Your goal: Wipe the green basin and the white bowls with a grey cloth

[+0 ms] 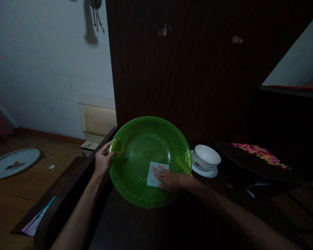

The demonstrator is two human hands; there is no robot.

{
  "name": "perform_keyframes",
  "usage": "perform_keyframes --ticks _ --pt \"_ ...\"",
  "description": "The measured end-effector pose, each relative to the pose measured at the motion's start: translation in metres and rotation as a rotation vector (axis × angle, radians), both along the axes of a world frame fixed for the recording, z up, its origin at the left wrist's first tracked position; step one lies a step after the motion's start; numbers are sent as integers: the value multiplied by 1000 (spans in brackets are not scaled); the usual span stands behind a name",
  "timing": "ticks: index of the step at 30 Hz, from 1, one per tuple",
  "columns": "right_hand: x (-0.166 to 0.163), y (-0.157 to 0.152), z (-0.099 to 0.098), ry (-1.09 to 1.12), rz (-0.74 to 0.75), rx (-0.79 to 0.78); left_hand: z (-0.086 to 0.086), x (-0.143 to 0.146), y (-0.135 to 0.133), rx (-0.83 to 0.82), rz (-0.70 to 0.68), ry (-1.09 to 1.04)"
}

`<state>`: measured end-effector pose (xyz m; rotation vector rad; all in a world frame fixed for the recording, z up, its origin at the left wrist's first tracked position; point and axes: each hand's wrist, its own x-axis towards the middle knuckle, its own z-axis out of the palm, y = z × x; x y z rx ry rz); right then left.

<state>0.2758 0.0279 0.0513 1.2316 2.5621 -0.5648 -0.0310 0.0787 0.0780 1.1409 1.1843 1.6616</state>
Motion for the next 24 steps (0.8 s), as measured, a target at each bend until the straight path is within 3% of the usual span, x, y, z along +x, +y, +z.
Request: perform_keyframes --ticks 5,13,24 --pt "4 4 -7 -15 -118 86 3 0 -1 1 4 20" --pt "-3 20 -1 -41 -319 176 1 0 0 10 11 39" --pt "-20 57 -5 71 -371 397 -2 -2 1 32 -10 52"
